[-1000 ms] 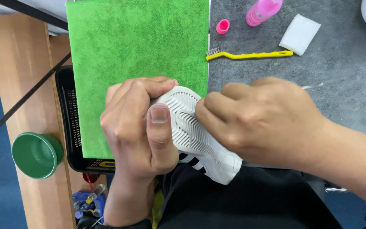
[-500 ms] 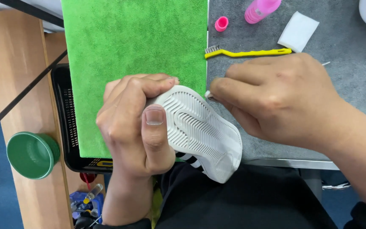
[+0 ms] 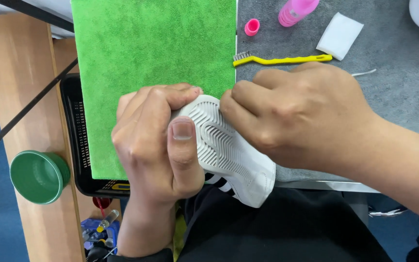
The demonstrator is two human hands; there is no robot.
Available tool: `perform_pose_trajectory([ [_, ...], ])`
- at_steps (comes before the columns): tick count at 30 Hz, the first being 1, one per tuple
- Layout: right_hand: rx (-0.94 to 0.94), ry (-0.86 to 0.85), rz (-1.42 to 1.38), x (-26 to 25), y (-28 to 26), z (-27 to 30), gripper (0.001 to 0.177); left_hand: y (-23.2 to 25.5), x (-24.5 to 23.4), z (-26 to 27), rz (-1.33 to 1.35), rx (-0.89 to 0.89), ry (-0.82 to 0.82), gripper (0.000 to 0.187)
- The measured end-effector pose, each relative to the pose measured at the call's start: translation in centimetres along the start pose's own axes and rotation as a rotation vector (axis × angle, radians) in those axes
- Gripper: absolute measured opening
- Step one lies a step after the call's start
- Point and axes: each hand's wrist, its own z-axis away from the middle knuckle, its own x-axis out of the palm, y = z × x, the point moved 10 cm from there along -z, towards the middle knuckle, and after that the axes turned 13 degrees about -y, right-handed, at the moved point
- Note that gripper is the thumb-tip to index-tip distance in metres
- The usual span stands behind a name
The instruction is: The person cleans the sole of a white sneaker using a cotton swab. They repeatedly rub the swab along the tread grooves and edges of the sole, occasionally repositioning the shoe and refreshing the swab.
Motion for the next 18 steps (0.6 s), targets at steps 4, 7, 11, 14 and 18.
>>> perform_pose_trajectory([
  [4, -0.065, -0.076, -0.102, 0.4, -1.3, 0.3, 0.024, -0.1, 0.1, 0.2, 0.025, 0.005, -0.013, 0.055],
  [7, 0.054, -0.011, 0.031, 0.0, -0.1, 0.2, 0.035, 0.0, 0.0, 0.0, 0.004, 0.015, -0.009, 0.056],
  [11, -0.019, -0.070, -0.101, 0.5, -0.6, 0.0, 0.024, -0.2, 0.0, -0.3, 0.009, 0.014, -0.002, 0.056],
  [14, 0.007, -0.057, -0.085, 1.0, -0.9, -0.1, 0.029, -0.3, 0.1, 0.3, 0.001, 0.000, -0.008, 0.056],
  [18, -0.032, -0.164, -0.248, 2.1, -1.4, -0.2, 0.019, -0.8, -0.1, 0.6, 0.039, -0.033, 0.013, 0.055],
])
